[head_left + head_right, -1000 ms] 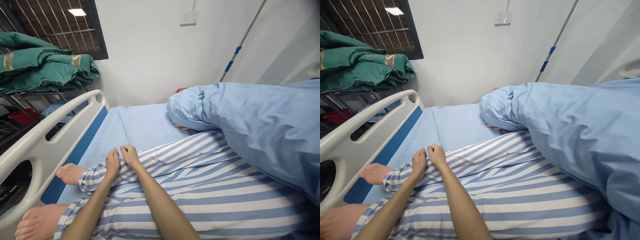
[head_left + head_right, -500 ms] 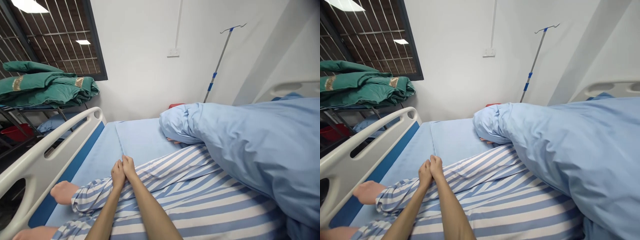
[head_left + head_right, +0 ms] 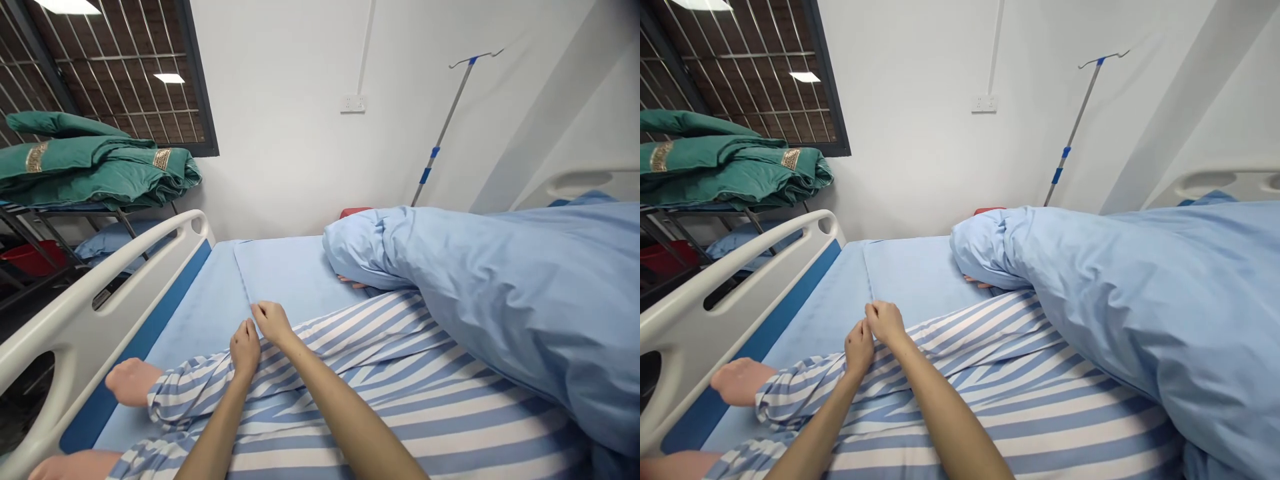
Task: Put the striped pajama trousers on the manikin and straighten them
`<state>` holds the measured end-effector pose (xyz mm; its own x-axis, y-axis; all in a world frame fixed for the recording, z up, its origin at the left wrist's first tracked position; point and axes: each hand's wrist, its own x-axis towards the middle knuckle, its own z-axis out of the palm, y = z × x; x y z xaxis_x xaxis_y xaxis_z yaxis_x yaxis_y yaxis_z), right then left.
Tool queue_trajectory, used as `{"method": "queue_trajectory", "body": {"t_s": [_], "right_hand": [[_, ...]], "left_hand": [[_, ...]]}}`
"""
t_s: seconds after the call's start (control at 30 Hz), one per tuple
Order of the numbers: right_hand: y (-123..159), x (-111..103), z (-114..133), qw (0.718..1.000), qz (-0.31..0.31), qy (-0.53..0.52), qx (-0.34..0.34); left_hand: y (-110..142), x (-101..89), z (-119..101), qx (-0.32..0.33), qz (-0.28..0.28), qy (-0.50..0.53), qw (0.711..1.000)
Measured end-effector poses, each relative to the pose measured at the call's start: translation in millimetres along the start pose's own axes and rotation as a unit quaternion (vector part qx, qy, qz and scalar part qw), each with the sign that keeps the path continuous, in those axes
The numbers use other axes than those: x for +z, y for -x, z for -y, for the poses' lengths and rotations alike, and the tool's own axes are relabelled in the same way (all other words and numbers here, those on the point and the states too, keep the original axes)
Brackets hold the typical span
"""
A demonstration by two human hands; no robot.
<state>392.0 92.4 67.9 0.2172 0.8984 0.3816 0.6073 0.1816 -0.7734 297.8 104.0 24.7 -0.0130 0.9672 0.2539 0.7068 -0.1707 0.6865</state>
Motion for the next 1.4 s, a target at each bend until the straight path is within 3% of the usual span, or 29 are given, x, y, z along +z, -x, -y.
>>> {"method": "queue_trajectory", "body": {"t_s": [0.23,0.37,0.53,0.67,0.83,0.93,1.07,1.13,1.23,1.4], "right_hand": [[27,18,-32,0.997,-0.051,-0.022,0.05],[17,12,-34,0.982,-0.075,-0.159,0.068],[8,1,-38,0.913,-0.083,-0.375,0.137],[7,-1,-43,0.86,-0.086,-0.464,0.194],[7,6,-51,0.894,-0.118,-0.401,0.162],[6,3,-49,0.931,-0.094,-0.312,0.164],[-1,-25,-40,0.974,-0.022,-0.17,0.151],[-3,-43,-36,0.989,-0.002,-0.109,0.104],[1,-63,-40,0.999,0.028,-0.004,0.031],[17,-59,-66,0.998,0.022,0.013,0.05]], "left_hand": [[4,3.4,-1,0.027,0.021,-0.011,0.999],[-6,1.7,-32,0.03,0.031,0.107,0.993],[-14,10.2,-76,-0.012,0.008,0.284,0.959],[-2,29.7,-64,-0.036,0.005,0.185,0.982],[6,39.6,-49,-0.001,0.005,0.069,0.998],[6,36.7,-52,-0.003,0.013,0.042,0.999],[7,34.8,-53,0.009,0.039,0.025,0.999],[8,36.2,-53,0.012,0.06,0.023,0.998],[9,39.0,-53,0.009,0.062,-0.001,0.998],[9,41.7,-55,0.015,0.047,-0.026,0.998]]}}
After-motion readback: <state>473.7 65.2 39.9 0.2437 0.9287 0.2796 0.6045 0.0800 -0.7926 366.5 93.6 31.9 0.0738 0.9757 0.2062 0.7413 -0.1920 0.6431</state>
